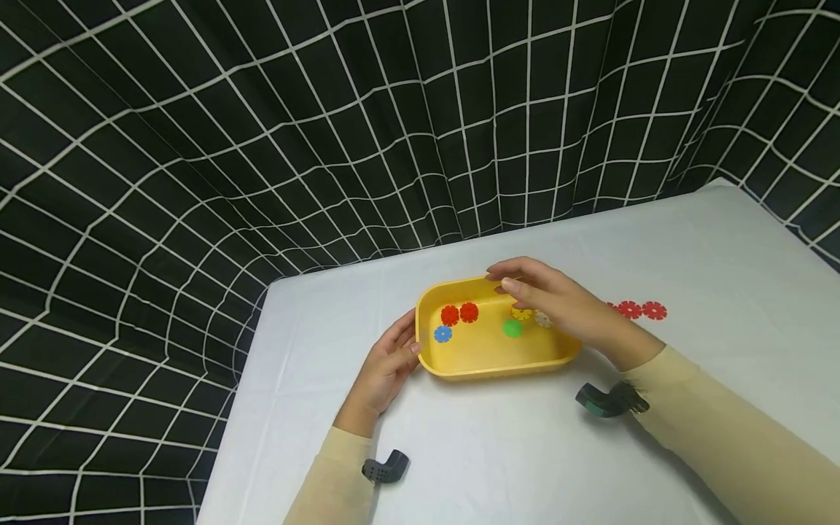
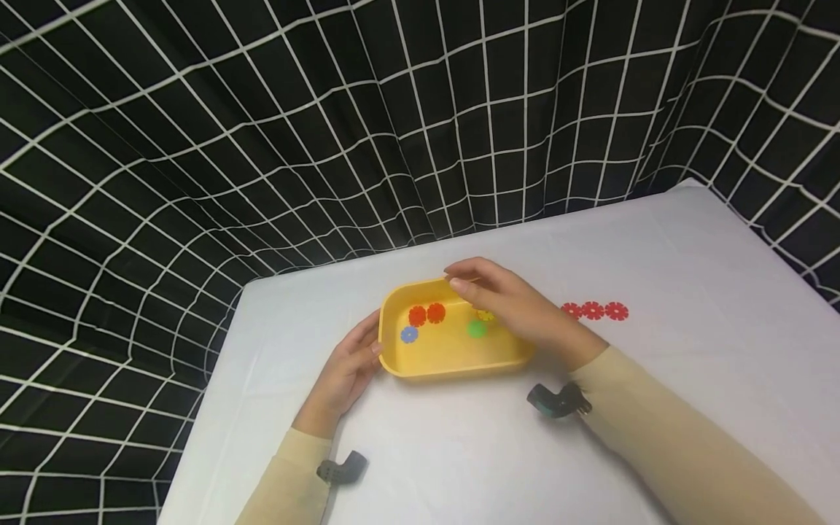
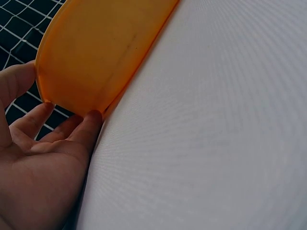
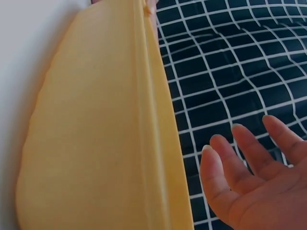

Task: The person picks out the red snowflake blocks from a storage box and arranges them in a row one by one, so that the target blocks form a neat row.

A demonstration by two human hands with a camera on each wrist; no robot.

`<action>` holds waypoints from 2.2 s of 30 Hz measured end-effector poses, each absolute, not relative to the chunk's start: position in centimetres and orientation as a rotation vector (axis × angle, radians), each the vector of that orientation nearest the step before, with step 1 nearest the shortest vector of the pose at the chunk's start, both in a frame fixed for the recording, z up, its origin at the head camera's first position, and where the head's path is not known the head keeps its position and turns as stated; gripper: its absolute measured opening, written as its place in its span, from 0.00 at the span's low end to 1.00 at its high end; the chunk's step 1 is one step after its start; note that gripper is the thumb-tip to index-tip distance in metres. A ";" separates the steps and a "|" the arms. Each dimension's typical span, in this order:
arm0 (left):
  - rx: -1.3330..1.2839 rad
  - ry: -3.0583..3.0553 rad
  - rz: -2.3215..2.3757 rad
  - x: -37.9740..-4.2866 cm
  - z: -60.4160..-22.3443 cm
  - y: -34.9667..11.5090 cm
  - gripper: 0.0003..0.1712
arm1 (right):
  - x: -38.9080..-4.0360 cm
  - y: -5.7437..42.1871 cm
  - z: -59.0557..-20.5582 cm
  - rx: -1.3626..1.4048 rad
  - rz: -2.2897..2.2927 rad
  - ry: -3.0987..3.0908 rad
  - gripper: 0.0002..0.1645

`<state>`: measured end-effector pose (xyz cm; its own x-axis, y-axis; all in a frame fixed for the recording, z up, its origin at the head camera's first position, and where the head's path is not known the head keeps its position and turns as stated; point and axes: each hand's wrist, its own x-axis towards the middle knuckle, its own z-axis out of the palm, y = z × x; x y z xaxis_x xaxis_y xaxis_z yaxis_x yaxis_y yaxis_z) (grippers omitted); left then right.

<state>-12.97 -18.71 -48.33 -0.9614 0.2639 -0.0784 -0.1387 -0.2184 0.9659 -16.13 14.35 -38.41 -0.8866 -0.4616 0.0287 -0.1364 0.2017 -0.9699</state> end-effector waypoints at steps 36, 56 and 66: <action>0.176 1.761 2.267 -12.9 -48.3 -18.6 0.36 | -20.0 8.1 -44.4 -0.729 -1.154 2.504 0.26; 0.248 1.719 2.286 -13.0 -48.8 -18.8 0.38 | -19.6 7.7 -44.3 -0.776 -1.125 2.634 0.20; 0.221 1.732 2.292 -12.9 -48.6 -18.7 0.37 | -19.3 7.8 -44.2 -0.730 -0.985 2.708 0.20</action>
